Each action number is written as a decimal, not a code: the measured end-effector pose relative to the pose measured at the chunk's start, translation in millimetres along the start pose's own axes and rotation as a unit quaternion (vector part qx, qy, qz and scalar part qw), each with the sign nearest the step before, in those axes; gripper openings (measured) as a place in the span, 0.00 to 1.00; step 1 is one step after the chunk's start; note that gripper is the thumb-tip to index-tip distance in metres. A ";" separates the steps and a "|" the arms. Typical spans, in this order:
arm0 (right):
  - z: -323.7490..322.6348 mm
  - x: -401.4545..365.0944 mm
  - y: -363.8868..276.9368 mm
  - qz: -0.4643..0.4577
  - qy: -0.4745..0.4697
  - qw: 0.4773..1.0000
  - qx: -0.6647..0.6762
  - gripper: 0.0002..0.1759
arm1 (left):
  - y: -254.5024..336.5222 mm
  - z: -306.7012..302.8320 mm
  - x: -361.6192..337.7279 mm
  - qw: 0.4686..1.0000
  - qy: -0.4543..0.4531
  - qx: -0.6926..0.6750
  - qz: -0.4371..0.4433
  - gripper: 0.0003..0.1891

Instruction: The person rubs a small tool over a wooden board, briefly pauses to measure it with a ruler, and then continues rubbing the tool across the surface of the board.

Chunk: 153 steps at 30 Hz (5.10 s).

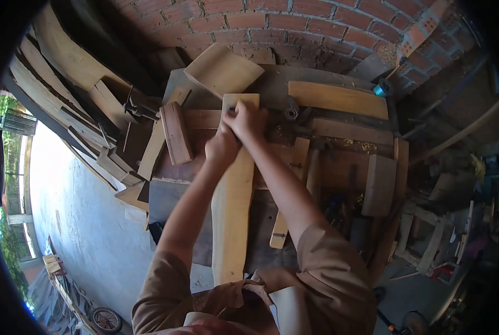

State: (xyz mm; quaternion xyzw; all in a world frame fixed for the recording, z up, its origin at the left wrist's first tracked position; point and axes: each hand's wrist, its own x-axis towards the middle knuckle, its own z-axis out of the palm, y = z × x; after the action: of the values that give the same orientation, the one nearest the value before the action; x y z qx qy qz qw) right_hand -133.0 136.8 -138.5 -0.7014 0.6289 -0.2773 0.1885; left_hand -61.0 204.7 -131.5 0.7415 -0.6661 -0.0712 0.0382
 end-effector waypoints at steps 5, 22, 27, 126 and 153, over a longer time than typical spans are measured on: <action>-11.8 135.9 -9.1 -0.007 0.043 0.994 -0.096 0.22 | 7.2 -33.3 134.4 0.997 -0.006 -0.074 0.022 0.26; -72.5 -229.1 -58.1 -0.147 0.099 0.984 -0.015 0.18 | -15.4 -47.5 -245.4 0.994 -0.029 -0.108 -0.006 0.40; -42.0 -381.6 -45.7 -0.119 0.013 0.992 -0.027 0.18 | -39.8 13.4 -393.5 0.989 -0.090 -0.113 -0.038 0.40; -64.1 -94.9 -41.0 -0.144 0.136 0.980 -0.019 0.21 | -0.1 -65.8 -113.9 0.997 0.023 -0.066 0.022 0.40; -10.1 -226.4 -7.7 -0.113 0.054 0.992 0.002 0.19 | -22.2 11.1 -225.7 0.995 -0.095 -0.020 -0.010 0.41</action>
State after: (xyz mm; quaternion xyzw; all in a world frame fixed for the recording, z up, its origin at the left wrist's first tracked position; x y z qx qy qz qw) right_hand -145.9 362.1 -160.4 -0.7518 0.5541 -0.3356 0.1228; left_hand -64.0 431.7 -133.4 0.7369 -0.6579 -0.1551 -0.0111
